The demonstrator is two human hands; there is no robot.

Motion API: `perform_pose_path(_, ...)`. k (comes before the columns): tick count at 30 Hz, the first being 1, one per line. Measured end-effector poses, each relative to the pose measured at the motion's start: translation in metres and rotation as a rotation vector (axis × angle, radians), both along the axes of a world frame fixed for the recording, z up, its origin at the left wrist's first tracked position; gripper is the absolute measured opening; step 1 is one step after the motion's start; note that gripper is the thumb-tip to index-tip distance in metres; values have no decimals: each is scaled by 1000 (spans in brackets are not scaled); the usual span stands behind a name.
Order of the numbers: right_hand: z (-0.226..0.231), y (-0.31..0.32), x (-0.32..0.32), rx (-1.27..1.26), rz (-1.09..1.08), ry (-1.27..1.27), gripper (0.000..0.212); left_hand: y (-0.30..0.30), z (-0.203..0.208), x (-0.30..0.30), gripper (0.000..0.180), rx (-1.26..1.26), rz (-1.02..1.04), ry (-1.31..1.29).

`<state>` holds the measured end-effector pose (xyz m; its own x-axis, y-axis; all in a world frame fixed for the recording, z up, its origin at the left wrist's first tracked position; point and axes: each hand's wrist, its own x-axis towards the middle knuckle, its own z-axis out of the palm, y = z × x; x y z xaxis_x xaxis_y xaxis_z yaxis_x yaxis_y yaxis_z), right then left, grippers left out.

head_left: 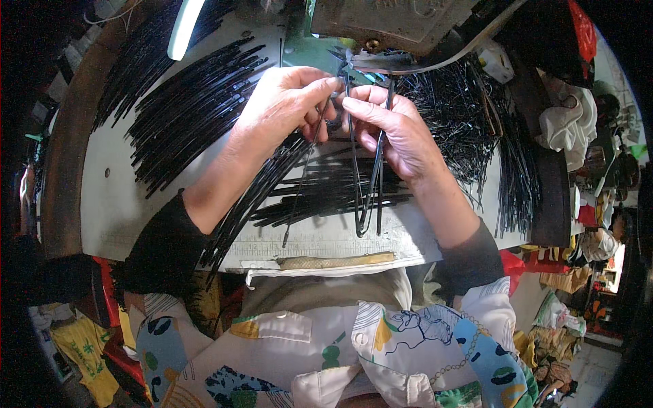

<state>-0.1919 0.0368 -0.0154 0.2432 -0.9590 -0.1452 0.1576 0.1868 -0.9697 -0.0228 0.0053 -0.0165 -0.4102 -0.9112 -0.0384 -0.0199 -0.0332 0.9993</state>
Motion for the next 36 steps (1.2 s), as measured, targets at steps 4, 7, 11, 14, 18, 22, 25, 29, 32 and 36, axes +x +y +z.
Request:
perform_pose_path(4,-3,-2,-3,17,26,9,21,-1,-2,-1,29,16,-36,20)
perform_pose_path(7,-1,-1,0,0,-5,-8,19,-1,-2,-2,29,10,-45,27)
perform_pose_path(11,-3,-5,-1,-36,-4,45,19,-1,-3,-4,30,-10,-8,0)
perform_pose_path(14,-4,-6,0,-20,-14,39,18,-2,-3,-5,30,-12,-3,-18)
perform_pose_path(18,-3,-7,-3,29,-8,-9,18,-4,7,-4,32,48,-26,-26)
perform_pose_path(22,0,-5,1,44,-7,-63,18,-5,2,-3,30,27,-20,-22)
perform_pose_path(25,-2,-3,4,57,-36,-84,18,-1,2,-6,31,34,13,9)
perform_pose_path(29,-1,-2,5,42,-46,-111,19,-2,-2,-7,31,24,11,39)
perform_pose_path(32,0,3,5,67,-30,-78,21,-1,-2,-7,31,12,19,41)
perform_pose_path(36,1,6,-1,160,103,-141,24,0,4,-6,30,-16,58,-86)
